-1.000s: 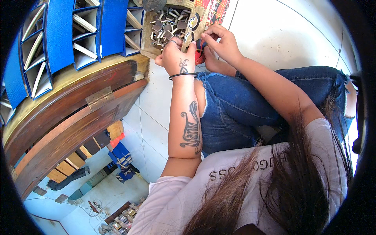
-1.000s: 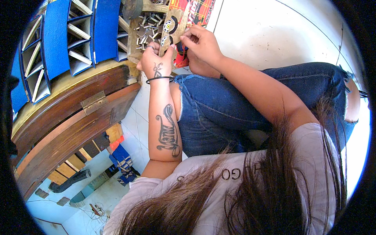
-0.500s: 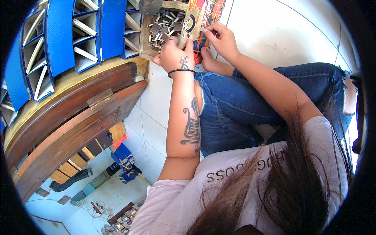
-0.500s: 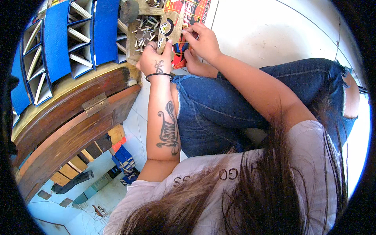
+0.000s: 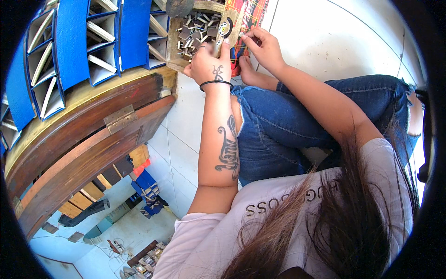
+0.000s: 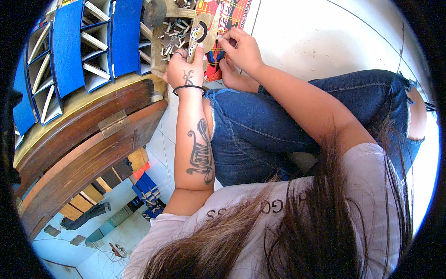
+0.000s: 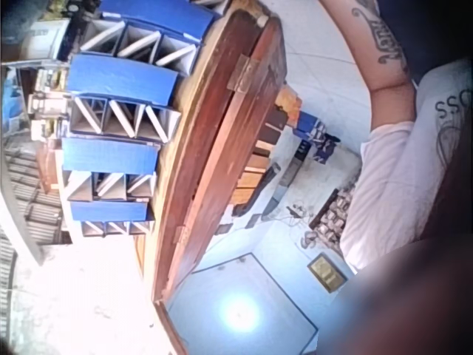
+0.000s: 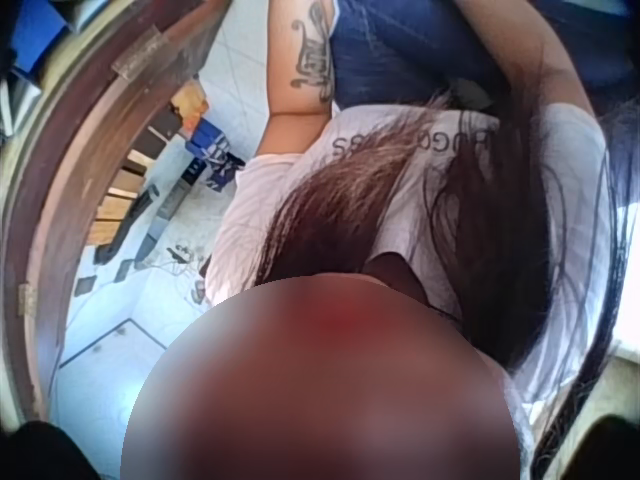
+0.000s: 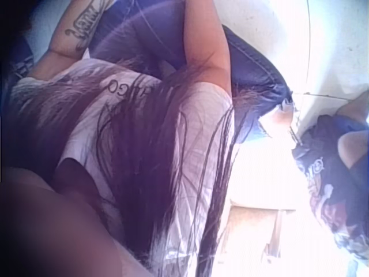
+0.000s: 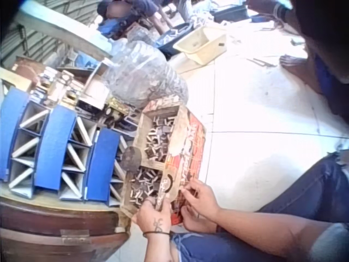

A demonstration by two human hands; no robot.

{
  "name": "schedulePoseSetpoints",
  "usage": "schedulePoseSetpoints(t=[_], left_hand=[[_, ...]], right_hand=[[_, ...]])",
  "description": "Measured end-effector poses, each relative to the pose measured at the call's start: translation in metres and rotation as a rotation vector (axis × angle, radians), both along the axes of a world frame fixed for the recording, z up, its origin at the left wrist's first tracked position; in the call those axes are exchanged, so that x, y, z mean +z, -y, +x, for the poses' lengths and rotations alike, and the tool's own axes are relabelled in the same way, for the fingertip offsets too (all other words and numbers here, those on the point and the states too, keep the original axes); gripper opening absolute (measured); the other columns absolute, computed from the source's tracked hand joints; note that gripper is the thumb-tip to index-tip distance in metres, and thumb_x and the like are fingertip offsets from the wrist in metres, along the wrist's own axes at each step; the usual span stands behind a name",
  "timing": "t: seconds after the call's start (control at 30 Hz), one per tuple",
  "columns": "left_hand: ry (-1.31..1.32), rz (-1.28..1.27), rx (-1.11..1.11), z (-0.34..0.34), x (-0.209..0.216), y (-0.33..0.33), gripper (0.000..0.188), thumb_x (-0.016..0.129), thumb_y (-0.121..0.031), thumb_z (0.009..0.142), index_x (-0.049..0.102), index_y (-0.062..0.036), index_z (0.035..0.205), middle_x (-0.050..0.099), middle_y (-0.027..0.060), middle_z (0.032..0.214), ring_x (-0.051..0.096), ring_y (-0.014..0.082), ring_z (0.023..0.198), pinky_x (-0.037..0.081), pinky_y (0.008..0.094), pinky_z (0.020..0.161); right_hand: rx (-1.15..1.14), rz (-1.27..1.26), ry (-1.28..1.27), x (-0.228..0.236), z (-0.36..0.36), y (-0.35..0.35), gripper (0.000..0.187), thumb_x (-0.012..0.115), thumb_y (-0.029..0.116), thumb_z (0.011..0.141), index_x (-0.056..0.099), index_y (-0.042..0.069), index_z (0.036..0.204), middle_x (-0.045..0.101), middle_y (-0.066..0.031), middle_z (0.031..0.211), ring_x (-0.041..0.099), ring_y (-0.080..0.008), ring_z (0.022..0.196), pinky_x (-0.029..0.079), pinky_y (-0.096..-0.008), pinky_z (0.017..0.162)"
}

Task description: The person sits on the floor and repeatedly picks up small metal hardware pieces from a cardboard box. They manipulate the pieces with both hands, appearing to assemble or inspect them, then place them back into the box.

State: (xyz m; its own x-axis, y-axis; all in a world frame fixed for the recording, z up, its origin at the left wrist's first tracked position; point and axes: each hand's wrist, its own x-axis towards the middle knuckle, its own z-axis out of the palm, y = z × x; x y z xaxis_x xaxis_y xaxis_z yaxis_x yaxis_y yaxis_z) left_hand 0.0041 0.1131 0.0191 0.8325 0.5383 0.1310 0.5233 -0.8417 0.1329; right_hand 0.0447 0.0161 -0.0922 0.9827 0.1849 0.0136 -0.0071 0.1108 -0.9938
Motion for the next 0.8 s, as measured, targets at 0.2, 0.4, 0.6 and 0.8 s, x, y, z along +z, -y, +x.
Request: schedulePoseSetpoints(t=[0.2,0.4,0.6,0.8], left_hand=[[0.109,-0.33,-0.128,-0.011,0.006,-0.014,0.032,0.077,-0.027,0.065,0.06,-0.0015,0.073,0.062,0.0102,0.062,0.059,0.0205,0.054,0.046,0.0303,0.056],[0.163,-0.402,-0.127,-0.022,0.008,-0.019,0.019,0.072,-0.016,0.07,0.062,-0.0005,0.072,0.061,0.0082,0.059,0.057,0.0155,0.052,0.044,0.028,0.055],[0.152,-0.41,-0.123,-0.023,0.014,-0.017,0.011,0.07,-0.009,0.071,0.064,-0.0007,0.075,0.062,0.006,0.06,0.056,0.0124,0.05,0.045,0.025,0.054],[0.07,-0.458,-0.1,-0.025,0.016,-0.019,0.015,0.07,-0.01,0.075,0.063,0.0009,0.083,0.061,0.0026,0.068,0.052,0.0067,0.059,0.043,0.0217,0.056]], right_hand=[[0.004,-0.005,-0.048,-0.004,0.004,0.004,0.018,0.063,0.018,0.079,0.063,0.0,0.079,0.056,-0.008,0.07,0.054,-0.0144,0.059,0.045,-0.0273,0.057],[-0.076,0.038,-0.059,-0.013,0.007,0.002,0.02,0.064,0.02,0.079,0.063,0.0,0.079,0.057,-0.0075,0.07,0.053,-0.0128,0.059,0.044,-0.0266,0.056],[-0.026,-0.004,-0.052,-0.006,0.006,0.006,0.019,0.064,0.02,0.079,0.062,0.0,0.078,0.056,-0.0077,0.072,0.054,-0.0144,0.061,0.045,-0.0278,0.058],[0.193,-0.128,0.397,0.014,-0.01,0.014,0.034,0.058,0.014,0.079,0.052,0.005,0.111,0.057,-0.0119,0.08,0.057,-0.0279,0.07,0.046,-0.0368,0.063]])
